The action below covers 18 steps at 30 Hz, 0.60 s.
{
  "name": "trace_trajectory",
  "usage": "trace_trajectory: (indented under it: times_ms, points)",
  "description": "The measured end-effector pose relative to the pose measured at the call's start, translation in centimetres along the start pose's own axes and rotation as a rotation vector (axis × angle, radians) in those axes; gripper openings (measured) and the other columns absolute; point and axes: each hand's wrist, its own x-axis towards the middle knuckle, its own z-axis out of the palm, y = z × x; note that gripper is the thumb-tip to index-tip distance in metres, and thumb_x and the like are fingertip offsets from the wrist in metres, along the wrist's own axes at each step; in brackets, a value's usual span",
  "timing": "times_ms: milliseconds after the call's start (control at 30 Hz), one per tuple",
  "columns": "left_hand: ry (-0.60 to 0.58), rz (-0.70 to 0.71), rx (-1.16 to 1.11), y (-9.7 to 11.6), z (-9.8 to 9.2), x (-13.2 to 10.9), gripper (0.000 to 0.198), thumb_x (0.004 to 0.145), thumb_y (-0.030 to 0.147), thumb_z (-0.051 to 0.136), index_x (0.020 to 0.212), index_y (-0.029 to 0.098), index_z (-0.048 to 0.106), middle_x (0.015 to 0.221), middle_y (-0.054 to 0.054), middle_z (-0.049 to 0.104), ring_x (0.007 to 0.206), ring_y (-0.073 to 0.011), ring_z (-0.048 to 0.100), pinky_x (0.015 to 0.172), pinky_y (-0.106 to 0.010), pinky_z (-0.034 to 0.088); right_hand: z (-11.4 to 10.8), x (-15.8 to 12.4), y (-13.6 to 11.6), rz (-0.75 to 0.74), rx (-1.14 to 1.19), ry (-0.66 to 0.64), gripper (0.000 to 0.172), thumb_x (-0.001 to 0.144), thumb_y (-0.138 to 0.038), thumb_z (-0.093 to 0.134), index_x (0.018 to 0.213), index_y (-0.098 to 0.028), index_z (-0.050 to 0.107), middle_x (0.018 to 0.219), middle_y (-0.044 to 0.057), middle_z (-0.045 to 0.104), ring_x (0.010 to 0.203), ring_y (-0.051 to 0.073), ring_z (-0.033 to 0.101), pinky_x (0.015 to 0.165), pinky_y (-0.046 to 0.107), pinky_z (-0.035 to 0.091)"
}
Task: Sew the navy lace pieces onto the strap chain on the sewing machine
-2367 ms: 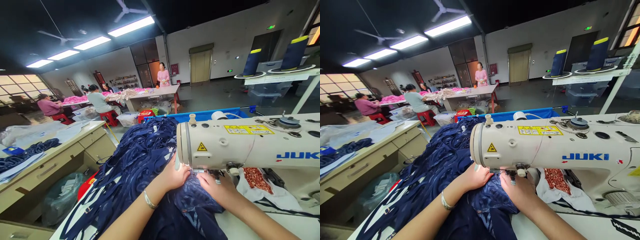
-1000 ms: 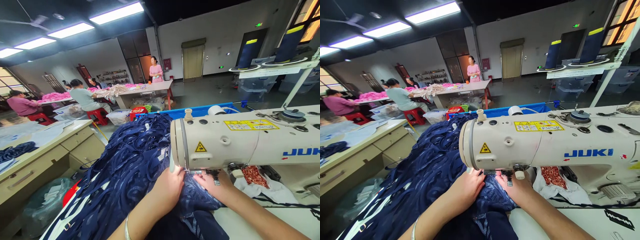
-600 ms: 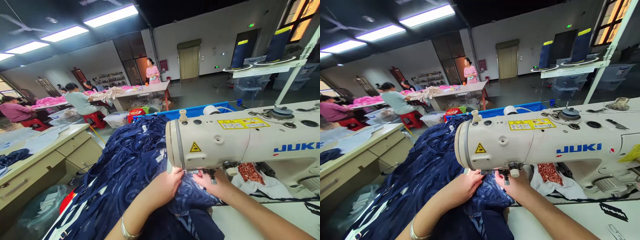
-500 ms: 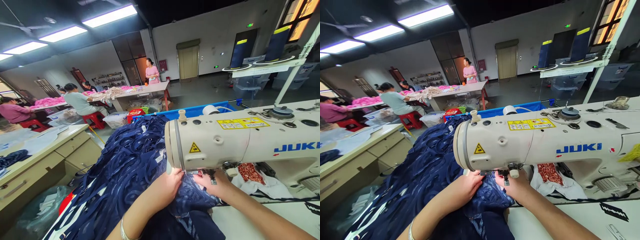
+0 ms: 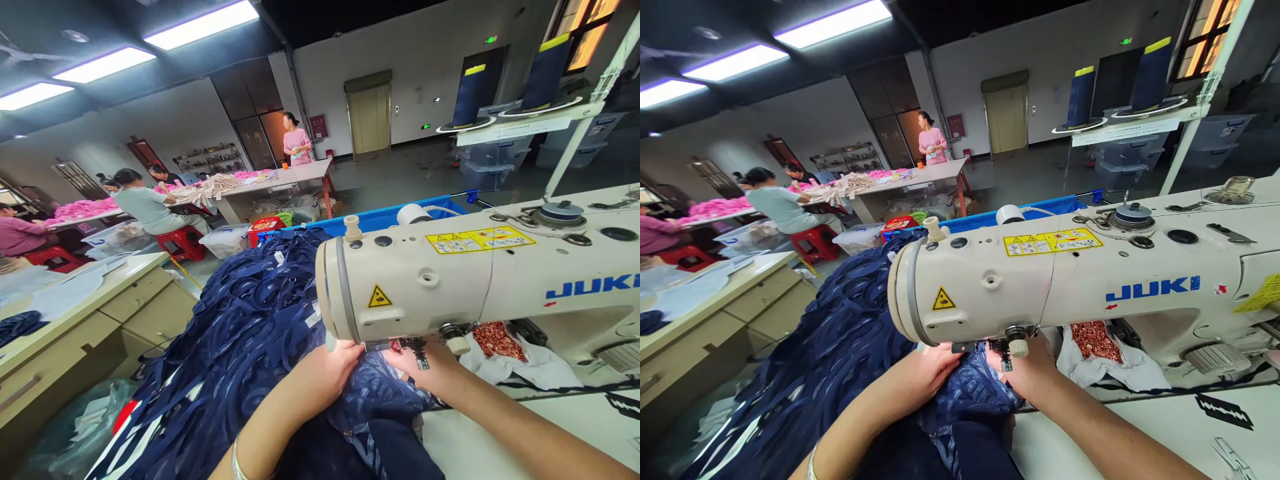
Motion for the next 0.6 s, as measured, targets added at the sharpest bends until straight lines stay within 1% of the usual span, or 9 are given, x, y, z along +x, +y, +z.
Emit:
trace_trajectory:
  times_ms: [67, 167, 300, 400, 467, 533, 600]
  points:
    - [0.022, 0.004, 0.030, 0.1, 0.0, 0.0, 0.030, 0.095, 0.012, 0.036, 0.115, 0.019, 0.057, 0.115, -0.007, 0.061, 0.103, -0.0199, 0.059, 0.093, -0.032, 0.046, 0.4, -0.1, 0.3, 0.035, 0.023, -0.042, 0.021, 0.081, -0.033, 0.051, 0.066, -0.025, 0.063, 0.048, -0.003, 0.056, 0.043, 0.013, 0.050, 0.049, 0.025, 0.035]
    - [0.018, 0.027, 0.047, 0.1, 0.0, 0.1, 0.031, 0.094, 0.010, 0.037, 0.115, 0.018, 0.058, 0.114, -0.008, 0.062, 0.105, -0.0211, 0.058, 0.095, -0.034, 0.045, 0.9, -0.1, 0.9, 0.049, 0.064, -0.109, 0.019, 0.080, -0.029, 0.054, 0.063, -0.022, 0.060, 0.047, -0.004, 0.054, 0.036, 0.010, 0.044, 0.044, 0.023, 0.031]
    - [-0.001, 0.035, 0.002, -0.1, -0.2, 0.1, 0.034, 0.093, 0.011, 0.037, 0.120, 0.019, 0.057, 0.117, -0.008, 0.061, 0.109, -0.0209, 0.056, 0.098, -0.034, 0.044, 1.0, -0.1, 0.9, 0.043, 0.094, -0.132, 0.016, 0.079, -0.024, 0.053, 0.064, -0.021, 0.059, 0.051, -0.004, 0.056, 0.036, 0.009, 0.044, 0.042, 0.023, 0.029]
    - [-0.012, 0.026, -0.029, -0.2, -0.3, 0.1, 0.034, 0.095, 0.013, 0.037, 0.122, 0.021, 0.056, 0.119, -0.007, 0.061, 0.109, -0.0199, 0.057, 0.098, -0.032, 0.045, 0.4, 0.1, 0.3, 0.044, 0.073, -0.095, 0.016, 0.079, -0.027, 0.054, 0.064, -0.022, 0.059, 0.049, -0.003, 0.056, 0.042, 0.012, 0.047, 0.047, 0.025, 0.033]
    - [-0.017, 0.014, -0.033, -0.2, -0.3, 0.1, 0.034, 0.095, 0.014, 0.037, 0.123, 0.021, 0.056, 0.120, -0.007, 0.060, 0.109, -0.0195, 0.057, 0.098, -0.031, 0.044, 0.2, 0.1, -0.1, 0.091, 0.028, -0.073, 0.017, 0.078, -0.027, 0.055, 0.062, -0.022, 0.059, 0.050, -0.002, 0.057, 0.049, 0.014, 0.052, 0.054, 0.026, 0.036]
    - [-0.020, 0.008, -0.029, -0.1, -0.2, 0.1, 0.035, 0.095, 0.014, 0.037, 0.124, 0.022, 0.056, 0.120, -0.006, 0.061, 0.111, -0.0194, 0.057, 0.099, -0.032, 0.044, 0.2, 0.0, -0.3, 0.136, -0.003, -0.085, 0.018, 0.078, -0.027, 0.055, 0.062, -0.022, 0.059, 0.051, -0.002, 0.058, 0.053, 0.015, 0.055, 0.057, 0.027, 0.037]
    - [-0.017, 0.012, -0.024, -0.1, -0.3, 0.1, 0.037, 0.096, 0.015, 0.036, 0.126, 0.024, 0.055, 0.120, -0.006, 0.061, 0.111, -0.0194, 0.057, 0.100, -0.032, 0.043, 0.5, -0.1, -0.2, 0.121, -0.036, -0.051, 0.015, 0.078, -0.029, 0.056, 0.065, -0.023, 0.060, 0.055, -0.003, 0.060, 0.055, 0.016, 0.056, 0.059, 0.028, 0.037]
